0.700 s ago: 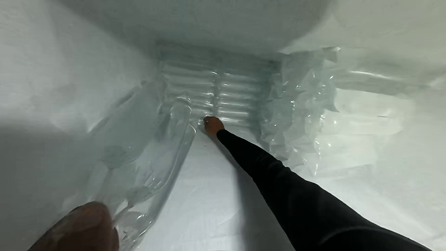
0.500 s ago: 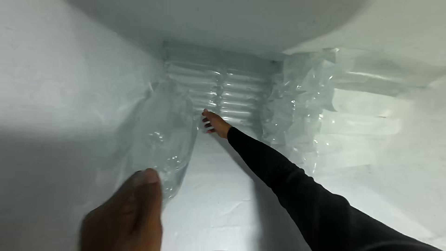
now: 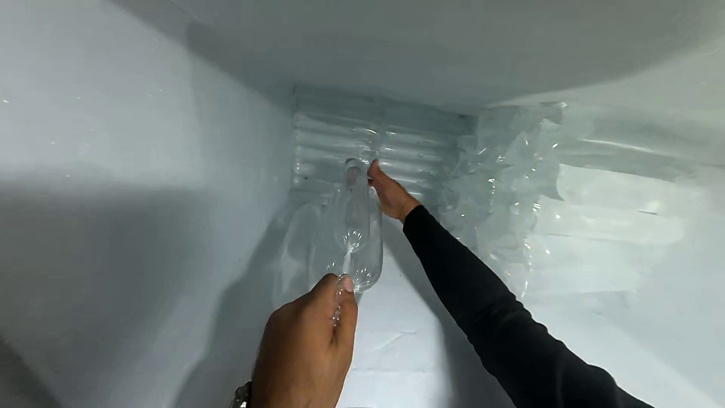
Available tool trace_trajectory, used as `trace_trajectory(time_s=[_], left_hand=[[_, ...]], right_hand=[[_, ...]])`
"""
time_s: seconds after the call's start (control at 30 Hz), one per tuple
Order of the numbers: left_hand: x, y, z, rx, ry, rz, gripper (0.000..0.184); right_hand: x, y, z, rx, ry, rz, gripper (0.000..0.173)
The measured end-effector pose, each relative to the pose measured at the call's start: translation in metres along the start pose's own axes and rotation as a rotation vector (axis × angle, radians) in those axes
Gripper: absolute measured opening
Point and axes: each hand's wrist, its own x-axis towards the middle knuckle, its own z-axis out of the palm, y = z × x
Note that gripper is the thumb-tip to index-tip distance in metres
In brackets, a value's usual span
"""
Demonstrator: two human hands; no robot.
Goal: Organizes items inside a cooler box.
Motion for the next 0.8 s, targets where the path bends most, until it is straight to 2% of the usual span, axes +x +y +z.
trace_trajectory(time_s=[0.1, 0.23, 0.27, 0.37, 0.43, 0.5, 0.6, 0.67, 0.73, 0.8], left_hand=[[0.000, 0.000, 0.001, 0.058, -0.010, 0.027, 0.038], [0.000, -0.005, 0.009, 0.174, 0.001, 0.059, 0.038], [0.001, -0.007, 0.009, 0.200, 0.009, 0.058, 0.038], [0.005, -0.013, 0.004, 0.221, 0.015, 0.018, 0.041], [0.008, -0.018, 0.000, 0.219, 0.020, -0.024, 0.042], [0.009, -0.022, -0.004, 0.225, 0.028, -0.067, 0.045], [0.011, -0.022, -0.010, 0.227, 0.022, -0.081, 0.044], [0.010, -0.019, -0.013, 0.227, 0.004, -0.079, 0.043], [0.009, -0.017, -0.015, 0.224, -0.018, -0.073, 0.042], [0.010, -0.017, -0.015, 0.218, -0.027, -0.079, 0.043]], right_hand=[[-0.019, -0.025, 0.007, -0.125, -0.019, -0.055, 0.089], [-0.037, -0.064, 0.042, -0.160, 0.119, 0.082, 0.109], [-0.038, -0.073, 0.049, -0.146, 0.125, 0.114, 0.102], [-0.030, -0.087, 0.063, 0.042, -0.012, 0.192, 0.039], [-0.014, -0.086, 0.062, 0.176, -0.018, 0.174, 0.031], [0.013, -0.080, 0.055, 0.298, 0.155, 0.115, 0.034], [0.060, -0.089, 0.043, 0.499, 0.487, 0.015, 0.057], [0.094, -0.098, 0.041, 0.601, 0.676, -0.058, 0.064], [0.128, -0.105, 0.043, 0.643, 0.804, -0.091, 0.071], [0.155, -0.108, 0.049, 0.653, 0.835, -0.074, 0.078]])
